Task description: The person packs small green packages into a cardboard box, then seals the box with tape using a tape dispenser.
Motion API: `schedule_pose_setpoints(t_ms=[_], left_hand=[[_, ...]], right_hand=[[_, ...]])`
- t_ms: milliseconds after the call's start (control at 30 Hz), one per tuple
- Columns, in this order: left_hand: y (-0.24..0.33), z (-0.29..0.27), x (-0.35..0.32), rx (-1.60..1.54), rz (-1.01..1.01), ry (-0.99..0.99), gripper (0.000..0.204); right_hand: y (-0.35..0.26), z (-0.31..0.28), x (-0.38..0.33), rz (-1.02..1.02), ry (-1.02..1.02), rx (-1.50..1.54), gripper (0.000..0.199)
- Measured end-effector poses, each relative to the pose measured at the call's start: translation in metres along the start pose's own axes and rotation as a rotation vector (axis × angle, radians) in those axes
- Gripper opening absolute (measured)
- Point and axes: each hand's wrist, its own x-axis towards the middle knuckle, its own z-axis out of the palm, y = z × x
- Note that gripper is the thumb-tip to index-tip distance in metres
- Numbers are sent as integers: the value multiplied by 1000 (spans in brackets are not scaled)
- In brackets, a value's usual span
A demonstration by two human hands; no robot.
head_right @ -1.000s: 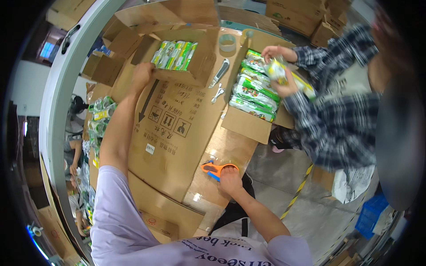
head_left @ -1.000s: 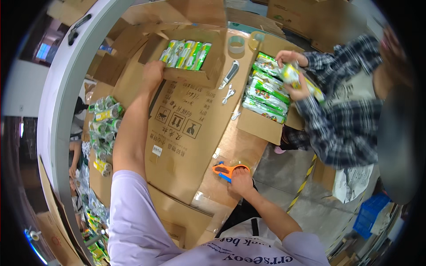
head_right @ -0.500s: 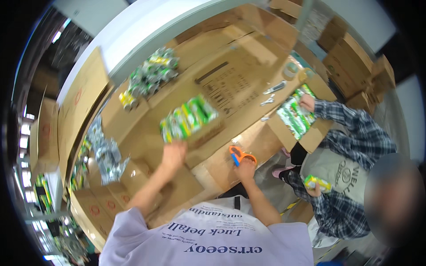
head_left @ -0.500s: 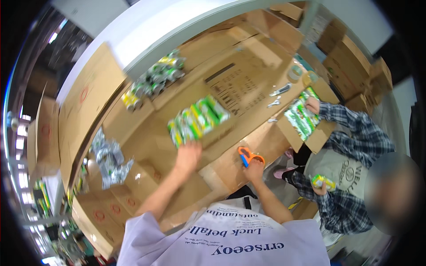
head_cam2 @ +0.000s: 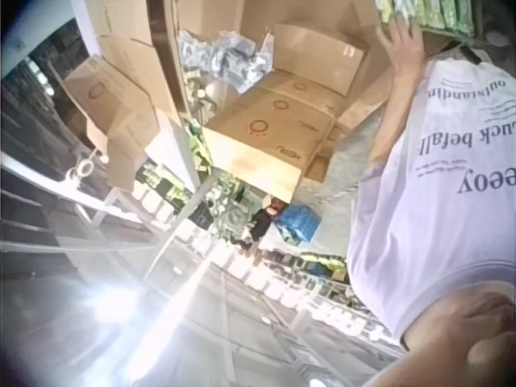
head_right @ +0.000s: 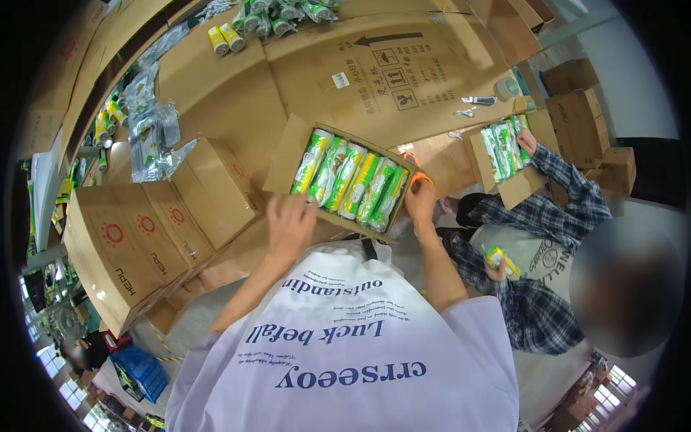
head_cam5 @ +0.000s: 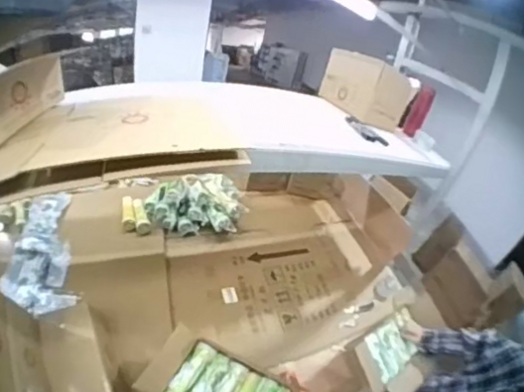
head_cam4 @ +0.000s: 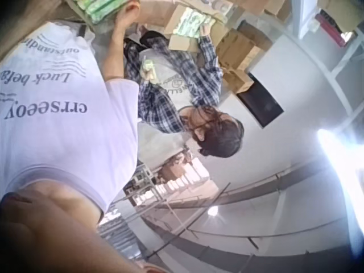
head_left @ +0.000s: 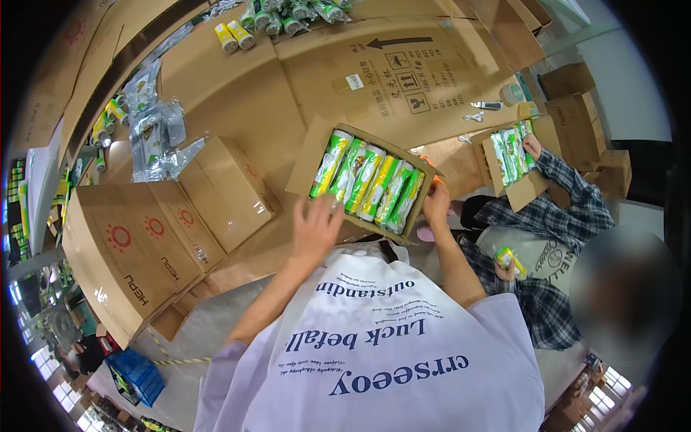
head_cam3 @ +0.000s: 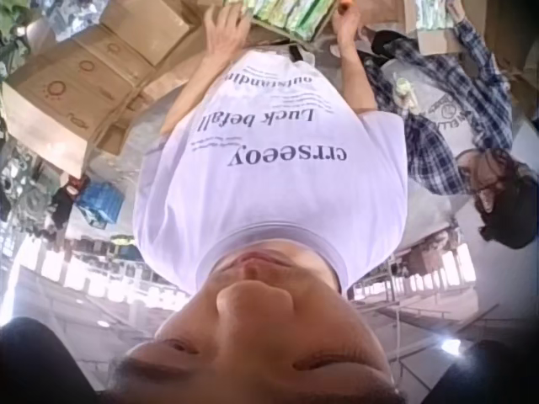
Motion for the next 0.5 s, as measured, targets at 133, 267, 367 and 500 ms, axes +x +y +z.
schedule_pose_setpoints(t_ms=[133,267,367,500], left_hand=[[-32,4,8,-241,-357,222,85],[-55,15,-1,-633,-447,133,94],[-83,28,-14,-1774,-842,376,90],[-80,10,8,-1438,-894,-135,69]], right_hand=[[-36,-14,-32,247,137,431,25],[-36,-8,-55,442,9,701,43],[-33,8,-66,400,40,957,52],[-83,-33,-69,371,-124,973,71]])
